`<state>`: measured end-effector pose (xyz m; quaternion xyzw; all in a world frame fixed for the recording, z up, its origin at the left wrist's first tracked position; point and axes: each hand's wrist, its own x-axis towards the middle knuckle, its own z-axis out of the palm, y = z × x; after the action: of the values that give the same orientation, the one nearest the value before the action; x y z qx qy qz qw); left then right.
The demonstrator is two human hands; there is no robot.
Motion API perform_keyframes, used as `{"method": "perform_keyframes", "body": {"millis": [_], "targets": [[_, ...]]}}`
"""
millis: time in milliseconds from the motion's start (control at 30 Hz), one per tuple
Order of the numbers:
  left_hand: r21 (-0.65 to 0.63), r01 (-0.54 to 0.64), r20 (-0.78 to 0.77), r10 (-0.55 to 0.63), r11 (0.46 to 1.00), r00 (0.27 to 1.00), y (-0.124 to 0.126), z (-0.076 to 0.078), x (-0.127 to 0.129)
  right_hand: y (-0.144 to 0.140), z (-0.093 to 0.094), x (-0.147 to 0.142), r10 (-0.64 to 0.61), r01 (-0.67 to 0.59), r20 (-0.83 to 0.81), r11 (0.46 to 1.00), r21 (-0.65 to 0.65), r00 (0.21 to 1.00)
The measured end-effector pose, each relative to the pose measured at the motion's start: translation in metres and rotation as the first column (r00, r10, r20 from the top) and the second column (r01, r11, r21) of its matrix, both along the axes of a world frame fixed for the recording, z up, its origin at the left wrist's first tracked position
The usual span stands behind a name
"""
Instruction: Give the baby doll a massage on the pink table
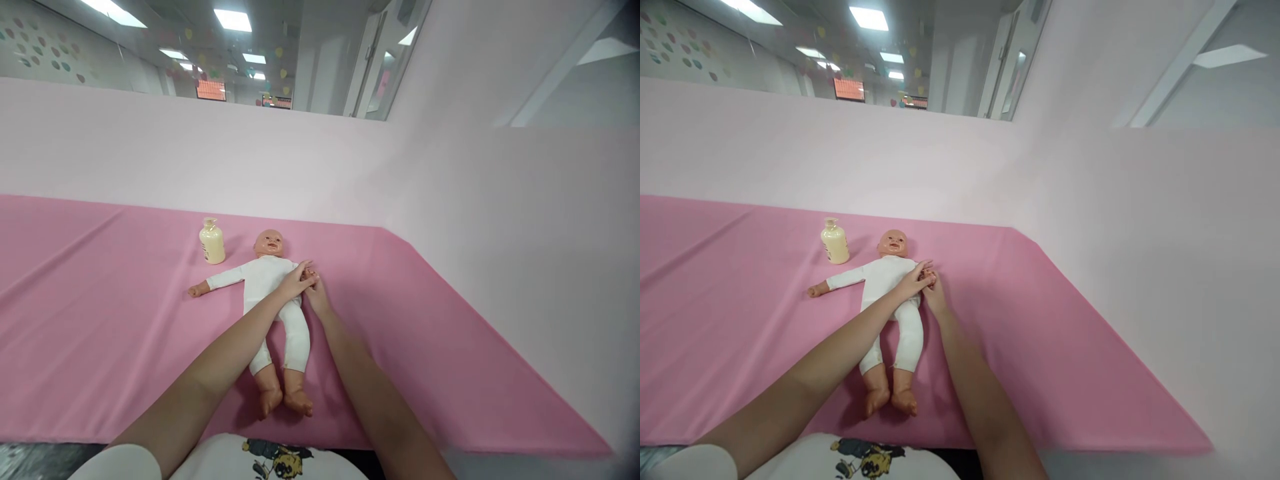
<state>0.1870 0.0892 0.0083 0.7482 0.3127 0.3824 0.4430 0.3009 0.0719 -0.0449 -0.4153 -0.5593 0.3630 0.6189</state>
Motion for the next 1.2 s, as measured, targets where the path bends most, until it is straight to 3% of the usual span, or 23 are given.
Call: {"method": "perform_keyframes", "body": {"millis": [200, 367, 633, 900, 1200], "targets": [[0.137, 0.095, 0.062, -0.104, 0.986, 0.993, 0.001, -0.001, 0.000, -0.005, 0.002, 0.000, -0.034, 0.033, 0.026, 0.999, 0.033, 0.999], [0.135, 0.045, 0.053, -0.052, 0.990, 0.997, 0.000, 0.002, -0.001, -0.008, 0.004, -0.002, -0.088, 0.088, -0.006, 0.996, -0.015, 0.996], [0.097, -0.005, -0.008, 0.006, 0.995, 1.000, -0.004, 0.009, -0.002, -0.007, 0.010, -0.004, -0.005, 0.005, 0.006, 1.000, 0.001, 1.000], [0.188, 0.080, -0.053, -0.072, 0.979, 0.996, -0.005, 0.012, -0.003, -0.003, 0.004, -0.001, -0.034, 0.032, -0.034, 0.998, -0.046, 0.999], [0.157, 0.025, -0.032, -0.020, 0.987, 0.999, -0.003, 0.010, -0.001, -0.008, 0.012, -0.003, -0.007, 0.008, 0.021, 0.999, -0.031, 1.000]]}}
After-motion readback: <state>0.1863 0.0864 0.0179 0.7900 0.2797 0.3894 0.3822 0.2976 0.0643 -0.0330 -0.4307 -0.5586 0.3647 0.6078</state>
